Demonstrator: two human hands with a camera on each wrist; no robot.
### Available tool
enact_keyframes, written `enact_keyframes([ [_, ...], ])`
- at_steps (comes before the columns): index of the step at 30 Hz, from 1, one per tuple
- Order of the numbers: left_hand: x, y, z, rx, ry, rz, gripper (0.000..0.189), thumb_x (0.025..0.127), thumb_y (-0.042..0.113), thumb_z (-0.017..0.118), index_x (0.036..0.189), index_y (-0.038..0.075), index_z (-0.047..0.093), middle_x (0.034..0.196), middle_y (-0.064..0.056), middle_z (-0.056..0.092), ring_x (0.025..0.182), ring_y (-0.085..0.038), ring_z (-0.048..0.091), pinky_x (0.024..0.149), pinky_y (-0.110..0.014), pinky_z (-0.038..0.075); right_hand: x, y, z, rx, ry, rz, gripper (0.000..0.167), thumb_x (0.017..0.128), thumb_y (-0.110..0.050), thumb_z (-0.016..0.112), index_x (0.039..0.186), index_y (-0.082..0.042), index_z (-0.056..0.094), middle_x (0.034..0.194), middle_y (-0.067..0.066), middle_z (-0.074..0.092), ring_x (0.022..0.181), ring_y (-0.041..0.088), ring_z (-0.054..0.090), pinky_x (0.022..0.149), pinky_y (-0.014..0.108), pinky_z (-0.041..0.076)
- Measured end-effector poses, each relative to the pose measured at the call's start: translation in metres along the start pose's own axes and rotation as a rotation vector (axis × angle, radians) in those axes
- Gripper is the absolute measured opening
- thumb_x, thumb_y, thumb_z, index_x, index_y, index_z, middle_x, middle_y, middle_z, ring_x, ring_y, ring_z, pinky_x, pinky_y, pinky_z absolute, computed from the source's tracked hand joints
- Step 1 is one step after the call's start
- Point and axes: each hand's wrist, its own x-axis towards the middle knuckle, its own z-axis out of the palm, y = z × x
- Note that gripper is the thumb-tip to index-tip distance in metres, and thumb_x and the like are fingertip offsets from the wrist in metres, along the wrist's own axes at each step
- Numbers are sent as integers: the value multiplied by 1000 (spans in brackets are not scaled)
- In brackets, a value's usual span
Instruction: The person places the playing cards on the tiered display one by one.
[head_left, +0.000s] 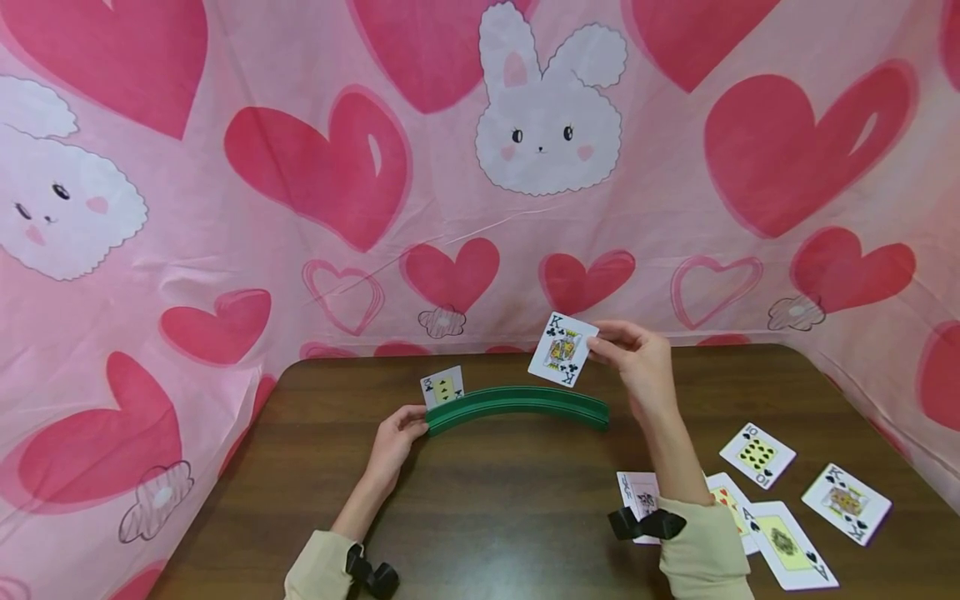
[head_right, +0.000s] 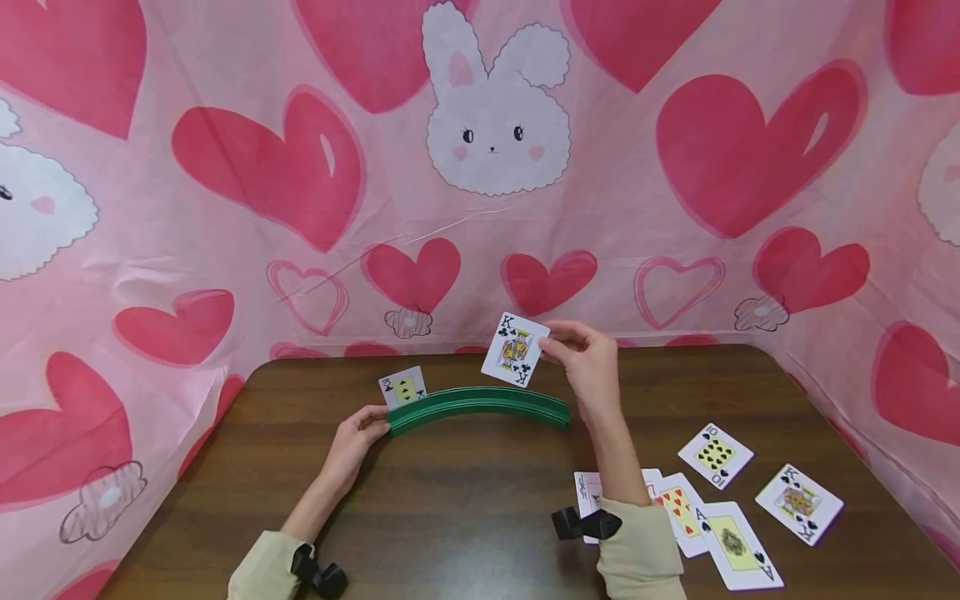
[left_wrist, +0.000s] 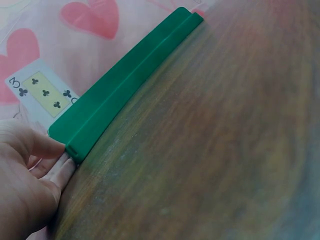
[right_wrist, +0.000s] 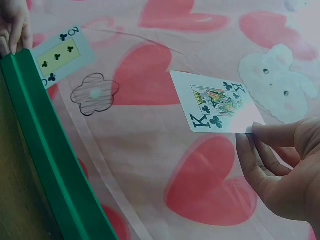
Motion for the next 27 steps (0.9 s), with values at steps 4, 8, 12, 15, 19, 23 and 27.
enact_keyframes([
  [4,-1,1,0,0,-2,9,28,101,1,59,127,-9,64,123,-20,67,110,-24,61,87,-25,47,-1,3,6,-14,-9,22,30,96,-1,71,121,15,66,92,-6,75,82,14,69,79,28,58],
  [8,-2,1,-1,-5,-10,12,28,102,1,57,127,-9,64,124,-20,67,110,-25,61,88,-27,47,-2,5,11,-18,-18,41,31,94,-2,74,118,15,66,91,-4,75,80,14,68,79,27,58],
  [12,-2,2,-1,-3,-11,4,28,102,-1,56,127,-9,64,124,-21,67,110,-25,61,89,-28,47,-3,7,17,-46,-28,58,30,93,-2,75,116,15,67,91,0,74,82,17,69,80,28,58],
  [15,-1,2,0,-3,-8,-4,28,101,-1,56,127,-9,64,124,-21,67,110,-26,61,89,-29,46,-4,9,20,-80,-46,65,29,94,-4,74,117,13,68,94,4,74,85,20,70,84,31,58],
  [19,0,0,-1,1,-8,-3,28,102,-1,56,127,-8,64,125,-20,67,110,-25,61,90,-29,46,-4,13,25,-109,-71,64,29,95,-4,74,119,11,69,101,10,74,87,20,70,85,30,57],
  [23,-5,9,0,3,-14,-4,27,101,-3,55,126,-10,64,124,-22,67,110,-26,61,89,-28,46,-5,15,28,-104,-81,58,29,95,-4,74,119,12,69,104,15,74,86,17,69,83,26,57],
  [27,-14,25,1,0,-19,-3,27,100,-5,55,124,-12,64,122,-24,67,109,-28,61,88,-27,46,-5,16,31,-107,-87,48,29,95,-4,74,119,13,69,107,19,73,86,17,68,82,25,57],
])
